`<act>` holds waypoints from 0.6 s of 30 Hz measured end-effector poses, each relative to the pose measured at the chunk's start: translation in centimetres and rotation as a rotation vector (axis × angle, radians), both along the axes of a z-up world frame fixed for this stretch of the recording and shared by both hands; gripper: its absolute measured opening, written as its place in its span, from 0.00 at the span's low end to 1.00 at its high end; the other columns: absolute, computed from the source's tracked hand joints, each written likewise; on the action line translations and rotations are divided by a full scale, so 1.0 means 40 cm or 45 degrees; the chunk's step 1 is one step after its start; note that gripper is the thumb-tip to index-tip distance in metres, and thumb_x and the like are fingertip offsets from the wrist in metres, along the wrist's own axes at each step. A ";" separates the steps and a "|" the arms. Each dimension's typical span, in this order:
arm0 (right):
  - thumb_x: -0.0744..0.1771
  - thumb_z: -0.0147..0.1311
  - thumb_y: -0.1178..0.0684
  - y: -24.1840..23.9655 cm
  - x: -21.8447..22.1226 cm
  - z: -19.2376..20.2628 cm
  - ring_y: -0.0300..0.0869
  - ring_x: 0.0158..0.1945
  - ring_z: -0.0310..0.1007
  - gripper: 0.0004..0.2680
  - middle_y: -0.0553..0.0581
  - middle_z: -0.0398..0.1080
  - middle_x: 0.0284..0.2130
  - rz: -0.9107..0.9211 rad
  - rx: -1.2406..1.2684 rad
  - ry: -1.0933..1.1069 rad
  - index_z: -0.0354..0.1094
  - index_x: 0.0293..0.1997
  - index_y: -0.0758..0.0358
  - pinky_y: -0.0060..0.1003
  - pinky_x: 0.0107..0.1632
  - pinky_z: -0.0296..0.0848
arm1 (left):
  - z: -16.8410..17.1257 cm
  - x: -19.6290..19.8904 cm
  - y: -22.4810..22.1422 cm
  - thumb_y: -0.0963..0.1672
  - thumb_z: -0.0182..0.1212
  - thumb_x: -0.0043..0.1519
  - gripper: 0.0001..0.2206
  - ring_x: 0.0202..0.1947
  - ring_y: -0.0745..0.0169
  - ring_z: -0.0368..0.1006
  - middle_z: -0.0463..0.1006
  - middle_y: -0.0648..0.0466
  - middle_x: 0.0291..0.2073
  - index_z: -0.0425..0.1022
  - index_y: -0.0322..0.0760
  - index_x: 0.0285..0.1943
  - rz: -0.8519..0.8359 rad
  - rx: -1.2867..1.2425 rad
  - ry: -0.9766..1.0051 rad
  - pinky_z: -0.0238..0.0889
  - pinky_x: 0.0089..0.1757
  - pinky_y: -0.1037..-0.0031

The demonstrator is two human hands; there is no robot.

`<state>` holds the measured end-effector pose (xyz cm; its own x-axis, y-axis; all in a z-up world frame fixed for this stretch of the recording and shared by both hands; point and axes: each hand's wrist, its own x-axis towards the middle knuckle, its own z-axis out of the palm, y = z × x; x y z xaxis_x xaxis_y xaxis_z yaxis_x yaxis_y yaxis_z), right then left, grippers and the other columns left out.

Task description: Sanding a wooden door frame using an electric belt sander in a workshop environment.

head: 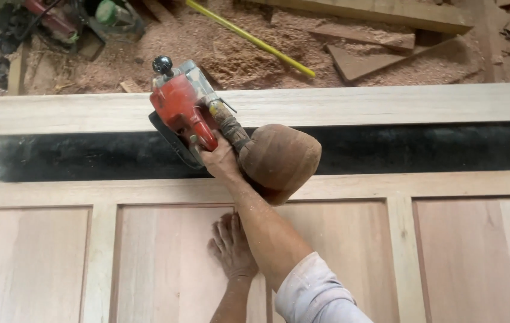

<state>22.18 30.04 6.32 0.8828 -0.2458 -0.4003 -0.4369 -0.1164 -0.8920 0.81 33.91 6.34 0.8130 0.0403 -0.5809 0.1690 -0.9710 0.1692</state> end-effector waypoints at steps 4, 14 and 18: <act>0.61 0.59 0.42 -0.140 -0.045 -0.006 0.45 0.34 0.75 0.13 0.51 0.75 0.28 -0.101 -0.144 0.011 0.71 0.46 0.49 0.39 0.40 0.71 | -0.082 -0.032 0.001 0.66 0.57 0.54 0.48 0.79 0.45 0.29 0.36 0.49 0.80 0.36 0.60 0.81 0.160 0.006 -0.049 0.28 0.68 0.45; 0.60 0.61 0.46 -0.677 -0.178 -0.058 0.36 0.28 0.66 0.07 0.45 0.70 0.24 -0.420 -0.310 -0.193 0.70 0.37 0.48 0.34 0.38 0.69 | -0.227 -0.086 0.044 0.70 0.52 0.46 0.52 0.78 0.42 0.37 0.45 0.51 0.80 0.48 0.57 0.80 0.101 -0.006 -0.465 0.33 0.65 0.39; 0.61 0.64 0.48 -0.928 -0.246 -0.060 0.33 0.29 0.66 0.07 0.43 0.71 0.26 -0.558 -0.388 -0.233 0.71 0.37 0.51 0.32 0.38 0.70 | -0.205 -0.077 0.036 0.69 0.51 0.46 0.51 0.78 0.41 0.38 0.47 0.49 0.79 0.47 0.56 0.80 0.105 0.014 -0.445 0.34 0.65 0.41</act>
<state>12.35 -7.07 3.93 0.7208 -0.6854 -0.1034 -0.3434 -0.2236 -0.9122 -2.26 35.34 -1.84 0.9562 0.1190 -0.2676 0.1810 -0.9585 0.2204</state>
